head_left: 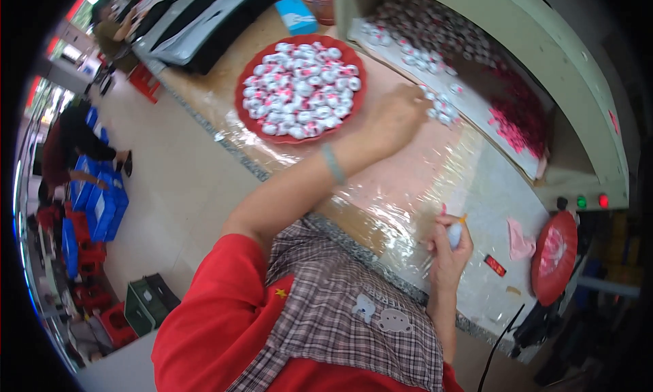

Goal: The person picks up a white plastic head and applies glue from a bottle to its side, then presses a pink bow onto the glued area and places the completed piece into a red tray.

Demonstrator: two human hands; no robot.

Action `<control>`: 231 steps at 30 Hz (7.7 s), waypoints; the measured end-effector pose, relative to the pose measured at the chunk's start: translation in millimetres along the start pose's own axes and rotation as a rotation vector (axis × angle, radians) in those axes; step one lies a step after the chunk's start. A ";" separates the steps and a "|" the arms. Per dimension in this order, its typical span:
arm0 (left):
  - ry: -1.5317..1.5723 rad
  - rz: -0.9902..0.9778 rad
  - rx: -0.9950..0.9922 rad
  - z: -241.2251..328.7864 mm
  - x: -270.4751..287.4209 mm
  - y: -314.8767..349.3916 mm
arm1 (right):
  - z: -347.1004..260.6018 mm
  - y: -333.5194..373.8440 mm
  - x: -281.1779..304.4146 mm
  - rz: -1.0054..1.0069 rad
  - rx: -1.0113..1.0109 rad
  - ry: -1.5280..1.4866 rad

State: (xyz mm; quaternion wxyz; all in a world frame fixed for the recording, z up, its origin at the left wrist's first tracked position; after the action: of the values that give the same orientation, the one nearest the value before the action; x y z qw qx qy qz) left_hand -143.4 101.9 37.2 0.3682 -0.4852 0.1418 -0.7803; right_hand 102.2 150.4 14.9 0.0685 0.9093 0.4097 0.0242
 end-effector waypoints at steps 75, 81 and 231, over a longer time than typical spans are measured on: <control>1.685 -0.293 0.788 88.5 9.3 110.6 | -54.9 37.9 29.0 0.241 0.727 0.691; 1.673 -0.276 0.788 87.6 7.9 110.8 | -55.0 38.1 29.1 0.230 0.727 0.709; 1.698 -0.235 0.884 78.3 -0.4 115.1 | -22.7 -23.4 39.2 -0.231 0.020 0.153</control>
State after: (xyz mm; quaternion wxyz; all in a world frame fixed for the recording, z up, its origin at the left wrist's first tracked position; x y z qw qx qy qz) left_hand -25.5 33.5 8.7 0.2119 0.4122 0.0049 -0.8861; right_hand 108.6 197.4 33.5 0.0306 0.8523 0.5158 0.0813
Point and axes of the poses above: each hand's wrist, its own y-axis away from the middle knuckle, its own x-axis out of the back of the hand, z = x × y, the point moved 3 cm from there along -y, towards the middle knuckle, and after that the axes turned 8 degrees about y, right-handed, at the moved point
